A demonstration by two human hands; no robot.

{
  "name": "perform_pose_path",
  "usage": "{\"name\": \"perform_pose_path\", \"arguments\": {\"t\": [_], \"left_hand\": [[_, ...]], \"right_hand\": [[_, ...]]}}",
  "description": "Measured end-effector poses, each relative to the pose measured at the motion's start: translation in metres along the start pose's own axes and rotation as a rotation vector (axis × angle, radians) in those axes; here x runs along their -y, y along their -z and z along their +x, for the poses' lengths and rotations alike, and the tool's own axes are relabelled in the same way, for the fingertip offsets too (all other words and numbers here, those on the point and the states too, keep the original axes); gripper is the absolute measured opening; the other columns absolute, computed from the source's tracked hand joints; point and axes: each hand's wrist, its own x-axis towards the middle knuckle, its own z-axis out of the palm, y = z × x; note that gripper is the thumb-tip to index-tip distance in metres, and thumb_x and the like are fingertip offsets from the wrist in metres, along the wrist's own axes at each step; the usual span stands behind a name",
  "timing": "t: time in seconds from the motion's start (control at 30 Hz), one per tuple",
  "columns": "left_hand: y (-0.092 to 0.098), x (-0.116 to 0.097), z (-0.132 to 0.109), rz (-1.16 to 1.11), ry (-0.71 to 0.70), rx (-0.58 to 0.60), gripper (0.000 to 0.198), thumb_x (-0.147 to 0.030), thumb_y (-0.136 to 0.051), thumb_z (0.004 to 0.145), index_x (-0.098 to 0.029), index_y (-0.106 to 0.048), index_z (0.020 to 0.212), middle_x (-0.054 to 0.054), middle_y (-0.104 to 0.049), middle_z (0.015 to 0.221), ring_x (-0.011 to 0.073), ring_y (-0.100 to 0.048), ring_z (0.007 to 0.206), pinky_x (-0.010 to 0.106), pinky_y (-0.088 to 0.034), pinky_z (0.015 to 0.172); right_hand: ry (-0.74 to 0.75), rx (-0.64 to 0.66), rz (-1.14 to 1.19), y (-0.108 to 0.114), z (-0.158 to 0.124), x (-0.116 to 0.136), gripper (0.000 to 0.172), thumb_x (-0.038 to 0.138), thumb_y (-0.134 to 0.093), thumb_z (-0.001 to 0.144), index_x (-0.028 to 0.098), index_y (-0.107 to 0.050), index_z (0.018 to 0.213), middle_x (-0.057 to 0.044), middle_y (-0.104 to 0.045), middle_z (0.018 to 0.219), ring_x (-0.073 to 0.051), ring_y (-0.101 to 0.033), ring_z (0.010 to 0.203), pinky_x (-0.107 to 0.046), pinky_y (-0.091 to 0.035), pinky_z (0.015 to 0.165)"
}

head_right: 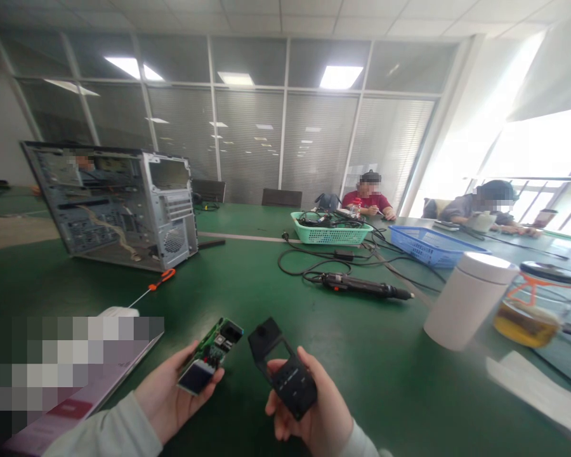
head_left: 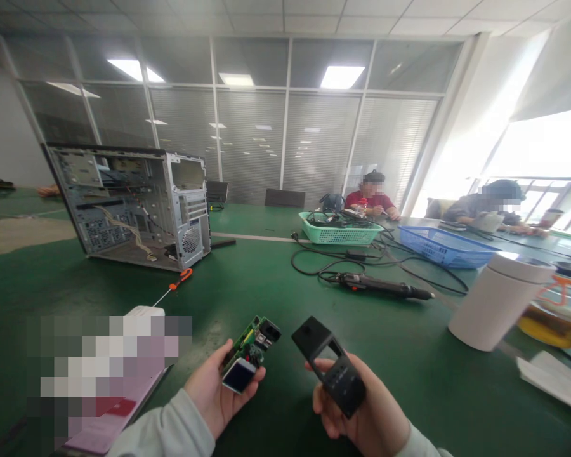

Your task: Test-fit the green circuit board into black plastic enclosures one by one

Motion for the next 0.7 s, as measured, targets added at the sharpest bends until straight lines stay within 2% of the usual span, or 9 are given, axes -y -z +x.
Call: {"name": "perform_pose_path", "arguments": {"t": [0.1,0.2,0.43,0.53,0.6,0.63,0.7], "left_hand": [[-0.001,-0.001,-0.002,0.004,-0.015,-0.006,0.025,-0.032,-0.047,0.081,-0.009,-0.052,0.072,0.008,-0.061,0.047,0.0146,-0.06,0.04,0.02,-0.049,0.035],[-0.002,-0.001,-0.004,0.015,-0.028,-0.02,0.031,-0.037,-0.048,0.079,-0.008,-0.053,0.068,0.009,-0.06,0.046,0.0132,-0.058,0.037,0.019,-0.049,0.035],[-0.004,0.0,-0.002,0.008,-0.06,-0.024,0.03,-0.037,-0.054,0.076,-0.008,-0.055,0.074,0.011,-0.064,0.053,0.0149,-0.061,0.043,0.02,-0.051,0.036],[-0.003,0.0,-0.002,0.012,-0.055,-0.026,0.029,-0.037,-0.055,0.075,-0.008,-0.055,0.073,0.011,-0.064,0.053,0.0145,-0.061,0.042,0.019,-0.05,0.035],[-0.003,0.0,-0.003,0.011,-0.054,-0.013,0.028,-0.036,-0.056,0.075,-0.008,-0.055,0.072,0.011,-0.063,0.054,0.0143,-0.061,0.043,0.019,-0.05,0.035],[-0.003,0.0,-0.003,0.009,-0.055,-0.005,0.028,-0.035,-0.056,0.075,-0.008,-0.055,0.071,0.011,-0.063,0.054,0.0144,-0.061,0.043,0.019,-0.05,0.035],[-0.003,0.0,-0.004,0.003,-0.058,0.013,0.026,-0.034,-0.056,0.075,-0.008,-0.055,0.072,0.011,-0.063,0.054,0.0146,-0.061,0.045,0.018,-0.05,0.036]], "right_hand": [[-0.07,0.0,0.208,-0.004,-0.005,0.007,0.048,0.044,-0.025,0.084,0.009,-0.057,0.093,-0.007,-0.057,0.056,-0.012,-0.049,0.038,-0.018,-0.037,0.039],[-0.191,-0.058,0.384,-0.008,-0.008,0.011,0.052,0.046,-0.022,0.087,0.009,-0.058,0.093,-0.006,-0.059,0.06,-0.011,-0.05,0.042,-0.019,-0.04,0.044],[-0.198,-0.071,0.424,-0.014,-0.009,0.01,0.057,0.054,-0.023,0.089,0.009,-0.058,0.092,-0.005,-0.06,0.059,-0.011,-0.052,0.044,-0.019,-0.04,0.046],[-0.188,-0.072,0.348,-0.016,-0.008,0.01,0.057,0.056,-0.023,0.088,0.01,-0.057,0.084,-0.005,-0.059,0.062,-0.012,-0.055,0.048,-0.02,-0.041,0.047],[-0.123,-0.09,0.195,-0.013,-0.008,0.011,0.049,0.057,-0.039,0.081,0.011,-0.055,0.085,-0.006,-0.06,0.074,-0.014,-0.058,0.058,-0.02,-0.043,0.051],[-0.057,-0.117,0.077,-0.01,-0.008,0.013,0.048,0.058,-0.049,0.074,0.012,-0.053,0.087,-0.007,-0.06,0.079,-0.016,-0.058,0.064,-0.02,-0.043,0.053],[0.173,-0.212,-0.249,0.0,-0.01,0.019,0.051,0.055,-0.063,0.062,0.015,-0.047,0.09,-0.006,-0.058,0.084,-0.019,-0.057,0.075,-0.022,-0.044,0.058]]}}
